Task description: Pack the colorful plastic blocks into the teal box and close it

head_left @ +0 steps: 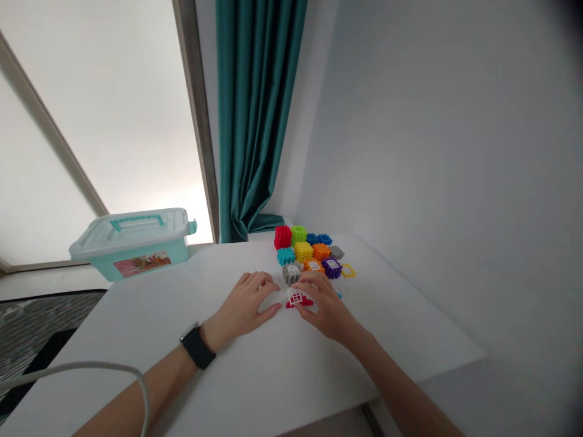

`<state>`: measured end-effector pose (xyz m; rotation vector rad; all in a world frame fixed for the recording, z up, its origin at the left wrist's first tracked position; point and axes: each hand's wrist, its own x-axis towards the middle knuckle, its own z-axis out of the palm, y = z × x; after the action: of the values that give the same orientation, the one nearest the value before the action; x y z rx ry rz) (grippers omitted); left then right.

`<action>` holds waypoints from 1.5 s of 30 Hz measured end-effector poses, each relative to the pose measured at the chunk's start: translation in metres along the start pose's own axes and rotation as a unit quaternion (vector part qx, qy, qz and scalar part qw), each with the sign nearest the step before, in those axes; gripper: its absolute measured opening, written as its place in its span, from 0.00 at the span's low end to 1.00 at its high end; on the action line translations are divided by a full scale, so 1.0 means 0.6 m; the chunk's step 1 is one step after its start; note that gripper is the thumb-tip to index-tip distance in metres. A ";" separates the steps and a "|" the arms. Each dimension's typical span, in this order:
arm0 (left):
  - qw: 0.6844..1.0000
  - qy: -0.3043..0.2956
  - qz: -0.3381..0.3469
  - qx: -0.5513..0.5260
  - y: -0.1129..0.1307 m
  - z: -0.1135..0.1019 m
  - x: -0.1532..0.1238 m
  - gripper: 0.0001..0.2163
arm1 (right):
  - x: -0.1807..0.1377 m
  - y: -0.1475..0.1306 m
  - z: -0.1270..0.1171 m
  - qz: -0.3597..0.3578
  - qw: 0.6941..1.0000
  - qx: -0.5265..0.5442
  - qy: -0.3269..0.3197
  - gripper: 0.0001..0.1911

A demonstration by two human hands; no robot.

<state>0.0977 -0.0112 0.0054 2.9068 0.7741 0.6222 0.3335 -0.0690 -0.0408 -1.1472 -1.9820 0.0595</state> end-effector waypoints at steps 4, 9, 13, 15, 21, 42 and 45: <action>0.999 -0.010 0.037 -0.015 0.024 0.035 0.044 0.11 | -0.043 0.040 -0.033 0.048 0.999 -0.006 -0.003 0.16; 0.996 -0.020 0.076 -0.039 0.054 0.071 0.085 0.11 | -0.095 0.095 -0.073 0.113 0.994 -0.002 0.001 0.16; 0.994 -0.033 0.088 -0.053 0.072 0.095 0.107 0.10 | -0.124 0.143 -0.104 0.165 0.986 -0.004 -0.014 0.16; 0.994 -0.037 0.090 -0.057 0.077 0.104 0.113 0.10 | -0.134 0.166 -0.113 0.187 0.982 -0.004 -0.028 0.15; 0.991 -0.045 0.099 -0.075 0.082 0.114 0.115 0.10 | -0.144 0.212 -0.106 0.222 0.970 -0.015 -0.097 0.14; 0.988 -0.057 0.108 -0.095 0.080 0.112 0.116 0.11 | -0.109 0.240 -0.101 0.224 0.952 -0.046 -0.204 0.16; 0.988 -0.061 0.107 -0.095 0.080 0.111 0.115 0.11 | -0.109 0.242 -0.100 0.227 0.951 -0.048 -0.204 0.16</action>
<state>0.2010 -0.0166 -0.0224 2.8381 0.3687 0.4972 0.4916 -0.0534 -0.1025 -1.7491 -2.0400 0.4777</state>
